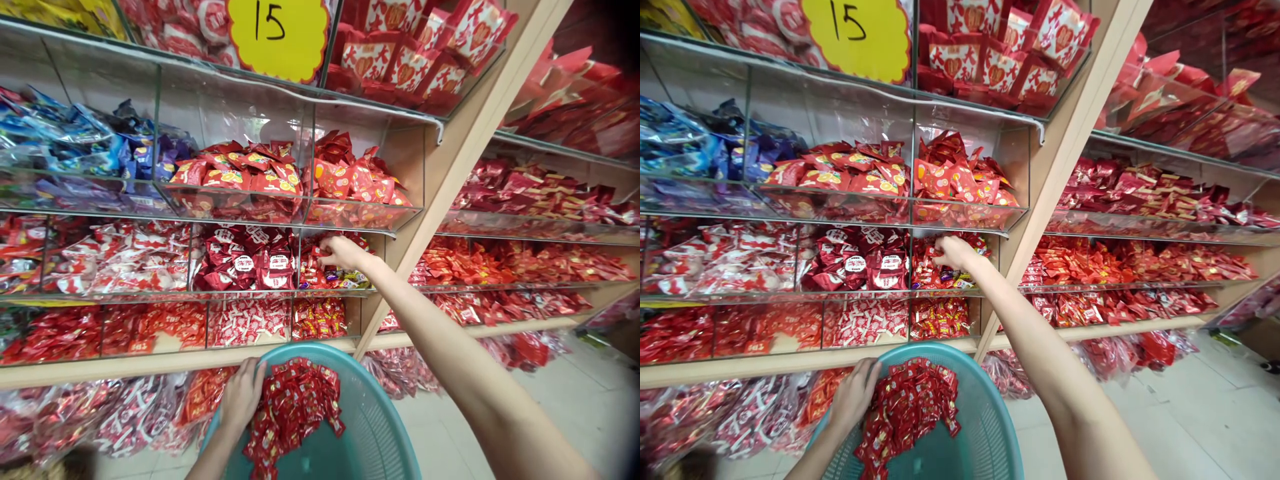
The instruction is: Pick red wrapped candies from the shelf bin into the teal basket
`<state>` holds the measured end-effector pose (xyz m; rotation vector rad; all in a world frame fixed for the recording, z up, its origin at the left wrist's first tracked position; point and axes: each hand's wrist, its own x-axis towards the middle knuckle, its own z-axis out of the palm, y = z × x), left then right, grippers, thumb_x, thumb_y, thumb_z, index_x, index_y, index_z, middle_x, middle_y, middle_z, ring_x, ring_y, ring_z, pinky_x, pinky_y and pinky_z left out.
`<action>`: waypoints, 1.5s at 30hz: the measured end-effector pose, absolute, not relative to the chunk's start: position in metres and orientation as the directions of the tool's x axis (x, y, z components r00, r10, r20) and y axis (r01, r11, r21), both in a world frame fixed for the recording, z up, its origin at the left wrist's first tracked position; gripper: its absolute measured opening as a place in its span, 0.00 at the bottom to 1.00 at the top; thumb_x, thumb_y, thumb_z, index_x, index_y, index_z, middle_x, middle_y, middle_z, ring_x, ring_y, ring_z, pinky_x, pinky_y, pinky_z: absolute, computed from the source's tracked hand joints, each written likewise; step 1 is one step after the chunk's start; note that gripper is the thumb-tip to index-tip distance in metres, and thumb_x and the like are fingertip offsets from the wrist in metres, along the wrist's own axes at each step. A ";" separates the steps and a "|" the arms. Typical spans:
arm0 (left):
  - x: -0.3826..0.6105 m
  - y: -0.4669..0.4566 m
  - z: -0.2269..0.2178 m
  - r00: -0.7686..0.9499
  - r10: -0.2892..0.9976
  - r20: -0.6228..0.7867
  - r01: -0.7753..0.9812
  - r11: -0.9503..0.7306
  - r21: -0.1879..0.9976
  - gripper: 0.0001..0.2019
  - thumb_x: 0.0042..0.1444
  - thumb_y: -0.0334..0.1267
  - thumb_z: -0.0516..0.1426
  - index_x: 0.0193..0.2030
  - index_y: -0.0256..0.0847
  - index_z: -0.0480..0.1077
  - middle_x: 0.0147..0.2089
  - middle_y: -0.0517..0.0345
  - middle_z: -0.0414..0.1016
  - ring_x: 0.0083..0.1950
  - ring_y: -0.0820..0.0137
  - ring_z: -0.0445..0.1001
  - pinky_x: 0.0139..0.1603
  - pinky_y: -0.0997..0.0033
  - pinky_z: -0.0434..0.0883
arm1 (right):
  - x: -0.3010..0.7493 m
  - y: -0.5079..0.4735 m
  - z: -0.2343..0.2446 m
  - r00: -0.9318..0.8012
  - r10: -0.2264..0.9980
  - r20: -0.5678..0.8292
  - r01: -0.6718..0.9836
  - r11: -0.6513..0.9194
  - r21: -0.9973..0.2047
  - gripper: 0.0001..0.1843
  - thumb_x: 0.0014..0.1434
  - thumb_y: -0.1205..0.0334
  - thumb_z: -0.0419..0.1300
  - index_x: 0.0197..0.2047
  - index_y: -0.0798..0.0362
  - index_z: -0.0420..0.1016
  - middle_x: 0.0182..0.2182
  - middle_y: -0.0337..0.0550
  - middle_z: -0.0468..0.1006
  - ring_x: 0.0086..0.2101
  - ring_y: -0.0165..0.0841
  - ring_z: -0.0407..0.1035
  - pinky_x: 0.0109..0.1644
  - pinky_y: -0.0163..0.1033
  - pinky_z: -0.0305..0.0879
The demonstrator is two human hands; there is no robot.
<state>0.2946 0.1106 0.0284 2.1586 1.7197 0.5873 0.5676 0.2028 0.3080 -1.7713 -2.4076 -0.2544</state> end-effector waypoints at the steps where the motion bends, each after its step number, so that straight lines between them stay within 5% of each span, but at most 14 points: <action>1: 0.295 0.111 0.028 0.190 0.975 0.116 0.844 -0.223 0.488 0.23 0.64 0.49 0.36 0.50 0.40 0.65 0.52 0.50 0.72 0.49 0.62 0.74 0.49 0.63 0.68 | 0.571 0.201 0.309 -0.300 0.919 0.256 0.951 0.308 0.012 0.12 0.55 0.56 0.59 0.36 0.57 0.75 0.30 0.40 0.75 0.29 0.28 0.64 0.31 0.32 0.53; 4: 0.295 0.111 0.028 0.186 0.976 0.116 0.847 -0.219 0.485 0.23 0.64 0.49 0.36 0.50 0.40 0.65 0.53 0.50 0.72 0.50 0.62 0.73 0.50 0.63 0.67 | 0.582 0.197 0.310 -0.296 0.892 0.341 0.940 0.336 -0.061 0.13 0.56 0.55 0.59 0.35 0.58 0.74 0.27 0.36 0.72 0.27 0.25 0.60 0.30 0.30 0.50; 8: 0.296 0.110 0.028 0.186 0.975 0.118 0.849 -0.220 0.480 0.23 0.64 0.50 0.36 0.50 0.41 0.65 0.52 0.51 0.72 0.48 0.62 0.74 0.48 0.63 0.68 | 0.589 0.197 0.305 -0.284 0.914 0.289 0.947 0.314 -0.065 0.14 0.54 0.54 0.61 0.36 0.57 0.74 0.27 0.35 0.72 0.26 0.25 0.59 0.29 0.30 0.49; 19: 0.295 0.111 0.027 0.181 0.977 0.114 0.853 -0.213 0.476 0.22 0.64 0.49 0.37 0.49 0.40 0.65 0.51 0.51 0.73 0.48 0.61 0.74 0.48 0.62 0.68 | 0.552 0.204 0.311 -0.310 0.951 0.006 0.950 0.309 0.030 0.14 0.53 0.53 0.64 0.39 0.54 0.77 0.34 0.43 0.78 0.32 0.31 0.68 0.31 0.32 0.55; 25: 0.295 0.111 0.027 0.183 0.976 0.121 0.843 -0.220 0.492 0.22 0.64 0.49 0.37 0.50 0.41 0.65 0.51 0.51 0.72 0.48 0.60 0.74 0.49 0.61 0.68 | 0.535 0.197 0.307 -0.276 0.961 -0.008 0.946 0.273 0.175 0.16 0.53 0.58 0.64 0.46 0.53 0.74 0.44 0.49 0.76 0.43 0.37 0.70 0.38 0.34 0.60; 31: 0.294 0.111 0.027 0.181 0.976 0.118 0.844 -0.216 0.491 0.23 0.64 0.49 0.37 0.50 0.40 0.65 0.51 0.50 0.72 0.49 0.60 0.74 0.50 0.60 0.68 | 0.531 0.196 0.308 -0.242 0.969 -0.054 0.946 0.248 0.207 0.14 0.53 0.60 0.63 0.43 0.55 0.75 0.40 0.51 0.78 0.41 0.38 0.72 0.39 0.35 0.61; 34: 0.295 0.111 0.027 0.184 0.975 0.123 0.843 -0.221 0.491 0.23 0.64 0.49 0.37 0.50 0.39 0.65 0.52 0.49 0.72 0.50 0.60 0.73 0.51 0.60 0.68 | 0.541 0.197 0.307 -0.268 0.962 0.057 0.957 0.260 0.127 0.13 0.52 0.59 0.62 0.41 0.56 0.75 0.38 0.50 0.78 0.38 0.36 0.71 0.36 0.35 0.59; 40: 0.294 0.109 0.029 0.183 0.975 0.127 0.836 -0.222 0.502 0.23 0.64 0.49 0.37 0.50 0.41 0.65 0.52 0.52 0.72 0.49 0.61 0.74 0.50 0.61 0.68 | 0.576 0.153 0.304 -0.296 0.874 0.386 0.873 0.411 -0.261 0.11 0.54 0.57 0.58 0.35 0.57 0.72 0.28 0.38 0.73 0.28 0.28 0.63 0.33 0.33 0.55; 45: 0.295 0.111 0.027 0.183 0.974 0.131 0.832 -0.224 0.508 0.23 0.65 0.47 0.36 0.50 0.40 0.66 0.52 0.51 0.73 0.49 0.60 0.73 0.50 0.60 0.68 | 0.583 0.090 0.243 -0.355 0.879 0.317 0.761 0.469 -0.448 0.07 0.54 0.59 0.59 0.34 0.54 0.70 0.30 0.38 0.72 0.31 0.29 0.63 0.37 0.34 0.58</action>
